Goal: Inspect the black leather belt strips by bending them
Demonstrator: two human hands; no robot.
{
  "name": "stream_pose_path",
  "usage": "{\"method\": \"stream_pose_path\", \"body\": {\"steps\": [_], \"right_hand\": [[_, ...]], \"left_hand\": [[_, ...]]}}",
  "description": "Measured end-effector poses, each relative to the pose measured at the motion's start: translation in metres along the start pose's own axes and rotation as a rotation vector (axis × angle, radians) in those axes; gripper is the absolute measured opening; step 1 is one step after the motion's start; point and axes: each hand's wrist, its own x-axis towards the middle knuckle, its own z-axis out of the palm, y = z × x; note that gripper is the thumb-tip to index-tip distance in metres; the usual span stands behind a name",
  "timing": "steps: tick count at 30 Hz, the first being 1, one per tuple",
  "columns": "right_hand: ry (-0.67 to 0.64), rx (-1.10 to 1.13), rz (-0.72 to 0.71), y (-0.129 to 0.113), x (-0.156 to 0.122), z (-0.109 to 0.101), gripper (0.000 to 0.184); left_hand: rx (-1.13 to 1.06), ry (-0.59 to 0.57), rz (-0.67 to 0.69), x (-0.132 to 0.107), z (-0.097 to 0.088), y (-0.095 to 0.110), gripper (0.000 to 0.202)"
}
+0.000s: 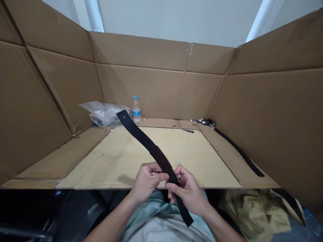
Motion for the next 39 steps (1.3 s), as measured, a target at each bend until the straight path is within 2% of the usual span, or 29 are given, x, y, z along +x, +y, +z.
{"method": "stream_pose_path", "body": {"steps": [5, 8, 10, 14, 18, 20, 23, 31, 39], "right_hand": [[-0.022, 0.042, -0.112, -0.003, -0.001, -0.002, 0.033], [-0.015, 0.033, -0.128, -0.004, -0.001, -0.003, 0.029], [0.003, -0.003, -0.129, -0.004, 0.000, -0.004, 0.028], [-0.027, -0.036, -0.083, -0.005, 0.001, -0.008, 0.048], [-0.038, -0.085, 0.013, -0.009, 0.001, -0.012, 0.037], [-0.004, -0.081, 0.007, -0.010, -0.001, -0.012, 0.043], [-0.037, -0.031, 0.028, -0.012, -0.004, -0.009, 0.048], [0.003, -0.057, -0.022, -0.013, -0.004, -0.002, 0.041], [0.159, -0.132, 0.005, -0.005, 0.001, 0.001, 0.050]], "left_hand": [[-0.052, 0.097, -0.010, 0.004, -0.005, -0.009, 0.046], [-0.059, 0.140, 0.011, 0.006, -0.006, -0.007, 0.047], [-0.048, 0.103, 0.016, 0.005, -0.006, -0.003, 0.044], [-0.029, -0.058, 0.008, 0.002, -0.004, 0.007, 0.041], [-0.027, -0.146, -0.011, 0.000, -0.003, 0.007, 0.037], [-0.031, -0.129, -0.036, -0.001, -0.004, 0.005, 0.036], [-0.012, -0.091, -0.078, 0.000, -0.005, 0.000, 0.039], [-0.006, -0.126, -0.057, 0.000, -0.004, -0.009, 0.040], [0.044, -0.001, -0.036, -0.005, 0.004, -0.011, 0.041]]}}
